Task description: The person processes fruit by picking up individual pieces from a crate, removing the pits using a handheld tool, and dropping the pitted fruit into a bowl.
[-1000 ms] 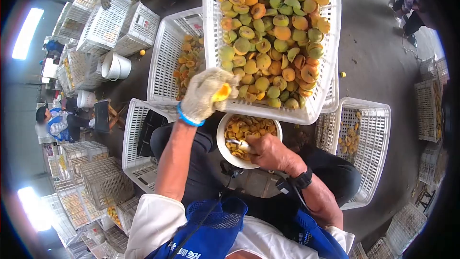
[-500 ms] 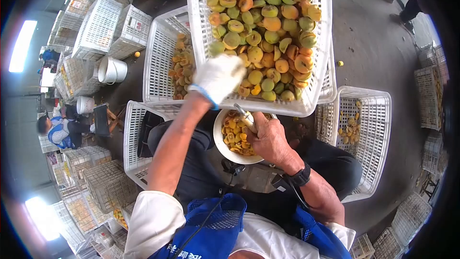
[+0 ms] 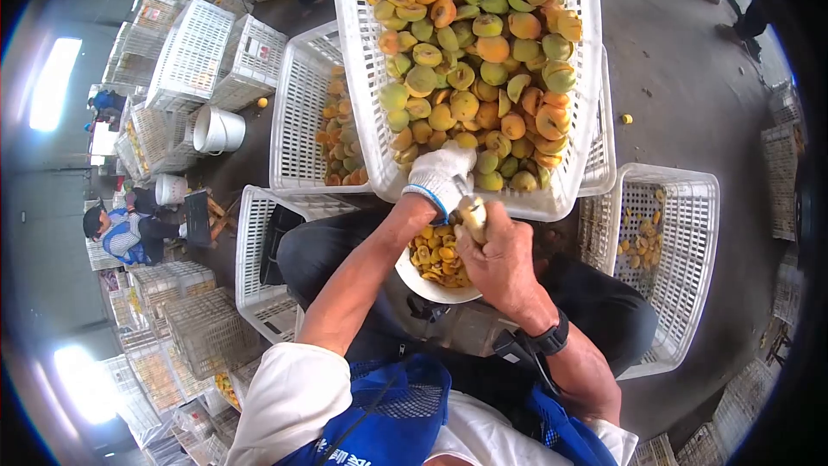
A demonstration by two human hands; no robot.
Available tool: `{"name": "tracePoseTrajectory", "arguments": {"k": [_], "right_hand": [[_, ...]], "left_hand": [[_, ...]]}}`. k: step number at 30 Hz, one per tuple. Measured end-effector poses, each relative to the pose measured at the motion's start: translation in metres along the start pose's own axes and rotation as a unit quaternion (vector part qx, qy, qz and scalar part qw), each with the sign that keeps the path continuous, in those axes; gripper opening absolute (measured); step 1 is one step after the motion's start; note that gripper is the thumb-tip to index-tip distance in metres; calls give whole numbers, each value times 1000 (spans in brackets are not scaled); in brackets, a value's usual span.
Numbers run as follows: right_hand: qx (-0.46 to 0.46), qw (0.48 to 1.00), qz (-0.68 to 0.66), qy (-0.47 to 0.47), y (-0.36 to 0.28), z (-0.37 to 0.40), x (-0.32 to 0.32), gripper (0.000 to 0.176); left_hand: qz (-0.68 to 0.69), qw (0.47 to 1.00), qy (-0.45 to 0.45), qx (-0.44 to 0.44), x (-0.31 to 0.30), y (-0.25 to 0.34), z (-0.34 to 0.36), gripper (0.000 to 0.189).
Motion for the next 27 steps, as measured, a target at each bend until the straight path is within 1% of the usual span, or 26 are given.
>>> {"name": "tracePoseTrajectory", "arguments": {"k": [1, 2, 3, 4, 5, 6, 8, 9, 10, 12, 13, 14, 16, 18, 19, 20, 22, 23, 24, 25, 27], "right_hand": [[8, 999, -22, 39, 1, -2, -7, 21], [18, 996, -45, 78, 2, -4, -16, 20], [36, 995, -48, 76, -1, -8, -30, 20], [20, 990, -58, 126, 3, -9, -36, 19], [29, 989, -64, 130, 8, -11, -39, 20], [37, 988, -70, 133, 12, -12, -42, 20], [49, 988, -66, 133, 15, -16, -45, 19], [55, 987, -66, 139, 15, -16, -47, 18], [61, 986, -65, 144, 15, -16, -48, 17], [70, 986, -47, 145, 16, -16, -49, 15], [95, 981, -80, 147, 20, -16, -50, 15], [119, 975, -113, 150, 24, -18, -52, 16], [127, 974, -113, 151, 29, -18, -53, 17], [132, 970, -120, 163, 31, -20, -53, 16], [134, 970, -120, 163, 31, -20, -52, 16], [132, 971, -125, 157, 29, -19, -51, 15], [133, 971, -131, 150, 27, -20, -52, 15], [114, 974, -113, 161, 23, -21, -56, 14], [94, 976, -94, 170, 20, -21, -58, 14], [96, 976, -95, 170, 22, -21, -59, 14], [138, 968, -139, 158, 28, -22, -60, 15]], "left_hand": [[77, 995, 57, 34, -6, -2, 8, 21], [113, 990, 74, 47, -8, -9, 11, 20], [179, 981, 62, 46, -21, -5, 18, 21], [246, 967, 50, 46, -36, -2, 26, 22], [322, 947, 0, 19, -45, -2, 36, 23], [333, 941, -57, 7, -58, 2, 46, 22], [293, 949, -99, 57, -81, 13, 63, 22], [231, 968, -93, 30, -88, 17, 64, 24], [197, 973, -19, 120, -91, 12, 59, 25], [154, 973, 119, 126, -94, 3, 43, 26], [132, 974, 153, 106, -93, 2, 35, 26], [83, 976, 166, 112, -89, 6, 23, 30], [22, 994, 85, 58, -70, 8, 8, 38], [-55, 995, 38, 71, -51, 17, -3, 45], [-85, 994, 17, 73, -37, 13, -12, 43], [-85, 994, 14, 74, -35, 14, -17, 43], [-110, 992, -14, 58, -27, 16, -25, 35], [-115, 991, 7, 61, -25, 18, -27, 32], [-115, 991, 4, 61, -23, 17, -28, 32], [-105, 993, 0, 52, -23, 15, -30, 36], [-96, 994, -4, 46, -24, 9, -31, 40]]}}
Point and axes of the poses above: each hand's wrist, its own z-axis away from the middle knuckle, its own x-axis out of the palm, y = z × x, the point moved 4 cm from there along -z, towards the middle knuckle, and after that the axes turned 15 degrees about z, right-handed, at the moved point
